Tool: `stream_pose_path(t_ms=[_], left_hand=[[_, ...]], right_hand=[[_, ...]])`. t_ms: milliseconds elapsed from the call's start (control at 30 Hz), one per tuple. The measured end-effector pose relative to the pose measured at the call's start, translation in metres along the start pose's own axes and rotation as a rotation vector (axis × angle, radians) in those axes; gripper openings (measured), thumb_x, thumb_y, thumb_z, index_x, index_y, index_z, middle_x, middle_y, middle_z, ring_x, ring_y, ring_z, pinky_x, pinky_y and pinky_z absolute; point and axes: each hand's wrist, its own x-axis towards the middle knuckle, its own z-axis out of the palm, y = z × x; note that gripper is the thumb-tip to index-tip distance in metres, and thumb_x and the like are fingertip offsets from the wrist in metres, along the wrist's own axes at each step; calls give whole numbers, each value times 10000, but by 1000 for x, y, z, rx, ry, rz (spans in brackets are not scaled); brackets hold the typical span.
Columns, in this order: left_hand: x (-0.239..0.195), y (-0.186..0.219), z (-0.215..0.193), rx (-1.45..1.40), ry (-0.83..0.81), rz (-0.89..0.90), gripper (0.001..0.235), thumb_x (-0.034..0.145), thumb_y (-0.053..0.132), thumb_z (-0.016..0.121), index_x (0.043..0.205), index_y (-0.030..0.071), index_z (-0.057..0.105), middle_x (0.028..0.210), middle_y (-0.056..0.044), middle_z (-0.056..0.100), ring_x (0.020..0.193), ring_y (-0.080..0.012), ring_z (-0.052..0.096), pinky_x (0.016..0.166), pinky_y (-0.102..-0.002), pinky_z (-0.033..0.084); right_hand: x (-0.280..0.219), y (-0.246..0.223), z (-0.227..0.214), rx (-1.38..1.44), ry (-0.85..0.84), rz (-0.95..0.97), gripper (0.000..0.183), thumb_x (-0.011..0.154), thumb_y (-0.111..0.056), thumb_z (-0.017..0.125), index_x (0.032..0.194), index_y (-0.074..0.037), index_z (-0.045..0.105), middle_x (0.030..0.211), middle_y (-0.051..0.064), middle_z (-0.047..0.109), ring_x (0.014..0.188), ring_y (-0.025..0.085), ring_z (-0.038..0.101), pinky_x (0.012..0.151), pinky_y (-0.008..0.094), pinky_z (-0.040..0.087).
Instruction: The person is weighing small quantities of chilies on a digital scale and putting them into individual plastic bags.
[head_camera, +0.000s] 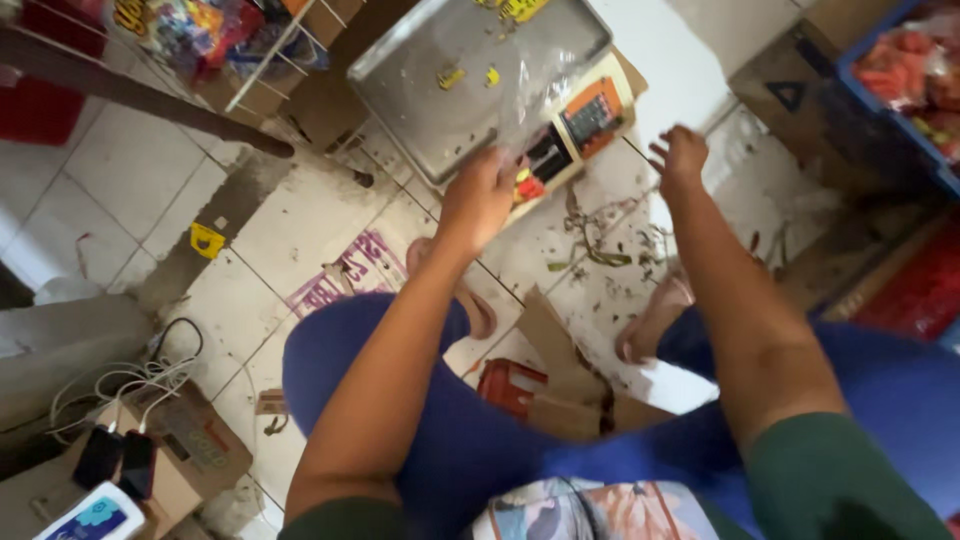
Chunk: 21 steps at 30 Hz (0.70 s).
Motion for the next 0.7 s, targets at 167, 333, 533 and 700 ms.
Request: stream_pose_path(t_ms=[167, 333, 533, 700], left_hand=[[0, 19, 27, -16, -11, 22, 225, 971, 212, 584, 1138, 106, 691, 1021, -182, 724, 980, -388, 682, 815, -470, 527], [3, 36, 50, -176, -56, 142, 183, 979, 224, 598, 1075, 112, 707, 988, -140, 756, 961, -349, 719, 815, -447, 557], [-5, 72, 62, -210, -207, -6, 220, 996, 230, 594, 1119, 101, 723, 968, -131, 763, 920, -307, 730, 790, -396, 539], [-21, 85, 64, -541, -221, 183, 255, 1055, 167, 531, 1150, 31, 724, 1049, -96, 785, 960, -211, 722, 874, -349, 549]], right_hand=[[-59, -107, -26, -229, -258, -289, 436, 1016, -151, 529, 1437, -48, 486, 1242, 148, 717, 1018, 273, 761, 804, 360, 604], [-153, -209, -39, -352, -377, -458, 439, 1040, -143, 550, 1454, -11, 483, 1251, 158, 703, 1014, 226, 741, 805, 317, 571], [-255, -239, -64, -371, -455, -510, 414, 1045, -95, 553, 1443, 1, 495, 1261, 148, 716, 1048, 218, 739, 857, 306, 568], [-369, -252, -94, -380, -539, -650, 344, 1073, -41, 524, 1413, 4, 522, 1248, 142, 694, 1107, 251, 719, 921, 340, 575]])
